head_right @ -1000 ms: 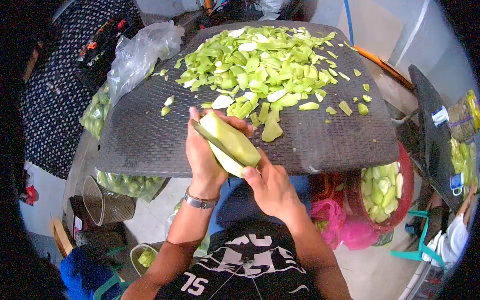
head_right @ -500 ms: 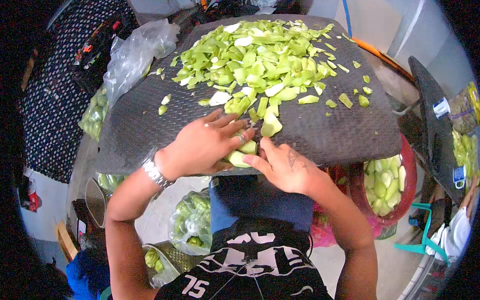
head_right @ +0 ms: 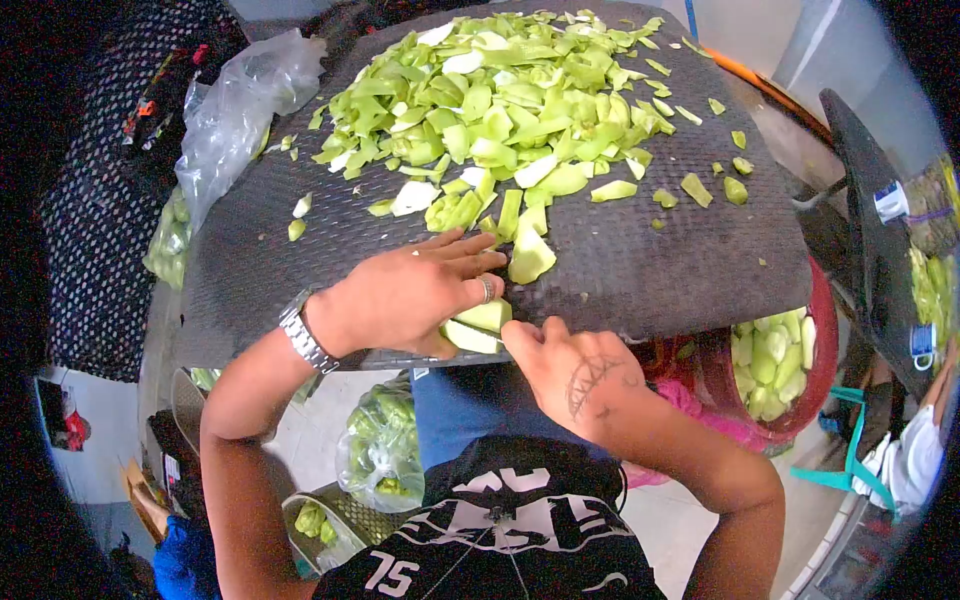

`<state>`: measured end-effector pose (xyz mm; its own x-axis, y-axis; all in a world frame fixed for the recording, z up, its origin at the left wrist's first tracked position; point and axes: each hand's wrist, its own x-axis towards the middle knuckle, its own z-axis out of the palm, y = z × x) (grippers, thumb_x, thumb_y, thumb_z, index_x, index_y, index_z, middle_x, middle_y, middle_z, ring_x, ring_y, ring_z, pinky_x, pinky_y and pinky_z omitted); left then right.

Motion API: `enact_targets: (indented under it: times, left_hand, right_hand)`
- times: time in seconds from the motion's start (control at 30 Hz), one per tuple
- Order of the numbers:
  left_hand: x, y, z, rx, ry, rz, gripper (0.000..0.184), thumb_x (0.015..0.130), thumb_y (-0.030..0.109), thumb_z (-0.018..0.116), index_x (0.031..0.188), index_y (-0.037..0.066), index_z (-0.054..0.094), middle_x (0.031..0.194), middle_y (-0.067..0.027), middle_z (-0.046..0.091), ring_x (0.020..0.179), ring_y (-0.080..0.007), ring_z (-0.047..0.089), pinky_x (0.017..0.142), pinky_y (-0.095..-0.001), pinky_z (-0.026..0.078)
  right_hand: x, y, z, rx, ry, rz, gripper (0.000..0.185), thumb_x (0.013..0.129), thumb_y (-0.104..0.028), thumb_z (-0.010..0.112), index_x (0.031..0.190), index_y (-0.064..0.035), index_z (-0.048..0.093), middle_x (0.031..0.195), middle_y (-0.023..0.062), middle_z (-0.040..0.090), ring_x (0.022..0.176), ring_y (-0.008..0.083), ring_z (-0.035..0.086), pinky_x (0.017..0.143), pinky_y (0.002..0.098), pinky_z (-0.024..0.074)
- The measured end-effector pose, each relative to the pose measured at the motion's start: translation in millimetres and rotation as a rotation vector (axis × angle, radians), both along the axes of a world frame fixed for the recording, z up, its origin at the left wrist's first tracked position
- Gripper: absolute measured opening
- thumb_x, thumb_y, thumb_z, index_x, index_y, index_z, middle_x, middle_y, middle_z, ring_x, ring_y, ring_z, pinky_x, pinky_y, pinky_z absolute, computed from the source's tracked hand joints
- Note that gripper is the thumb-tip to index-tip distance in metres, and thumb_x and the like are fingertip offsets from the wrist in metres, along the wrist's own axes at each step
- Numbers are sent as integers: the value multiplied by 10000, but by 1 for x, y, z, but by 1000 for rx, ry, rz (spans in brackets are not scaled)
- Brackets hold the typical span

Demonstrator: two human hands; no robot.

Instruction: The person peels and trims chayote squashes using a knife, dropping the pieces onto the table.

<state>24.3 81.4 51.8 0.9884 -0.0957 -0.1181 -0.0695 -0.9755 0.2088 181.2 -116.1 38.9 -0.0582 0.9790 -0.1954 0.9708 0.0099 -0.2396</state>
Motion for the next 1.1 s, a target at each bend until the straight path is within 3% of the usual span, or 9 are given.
enact_targets:
  times: [0.2,0.3,0.5,0.67,0.83,0.93,1.1]
  left_hand:
    - [9,8,-4,-181,8,45,712,663,296,899,1226,-2,581,1451,-220,556,1415,-418,475,1188,-490,418]
    - [2,9,-15,-147,-195,5,689,705,354,892,1206,3,573,1444,-222,558,1391,-424,498,1179,-493,430]
    - [-3,8,-29,-246,-207,90,710,749,440,878,1213,16,549,1390,-220,598,1314,-443,569,1161,-511,455]
    - [-10,-1,-40,-231,-394,112,657,821,466,827,1190,10,531,1324,-204,620,1246,-417,608,1120,-465,485]
    - [-6,3,-47,-318,-359,161,670,795,449,840,1229,37,540,1360,-194,609,1265,-412,601,1113,-507,484]
    - [-1,3,-30,-75,-400,68,695,764,415,852,1264,39,548,1406,-183,598,1307,-395,585,1120,-537,480]
    - [-16,-14,-53,170,-548,54,446,775,314,808,1145,158,613,1534,-159,505,1387,-412,500,1147,-627,398]
  right_hand:
    - [16,13,15,-17,4,69,209,971,-160,532,1163,-80,510,873,189,676,756,385,738,678,509,572]
    - [19,16,19,-35,-4,83,206,966,-162,540,1154,-82,516,857,187,674,754,375,739,670,492,571]
    - [31,21,20,37,-32,195,174,945,-155,554,1102,-82,548,804,162,664,698,336,729,635,462,566]
    - [38,29,16,158,-43,283,169,941,-174,565,1086,-88,566,774,164,668,659,339,719,603,470,557]
    - [45,38,2,33,-8,192,213,968,-238,563,1110,-80,571,800,198,694,707,369,727,626,468,554]
    - [45,35,-2,69,34,187,214,995,-255,562,1112,-76,573,810,203,696,722,385,732,631,491,554]
    - [48,36,-10,117,151,44,217,1032,-256,581,1110,-53,582,747,222,684,697,403,727,615,510,549]
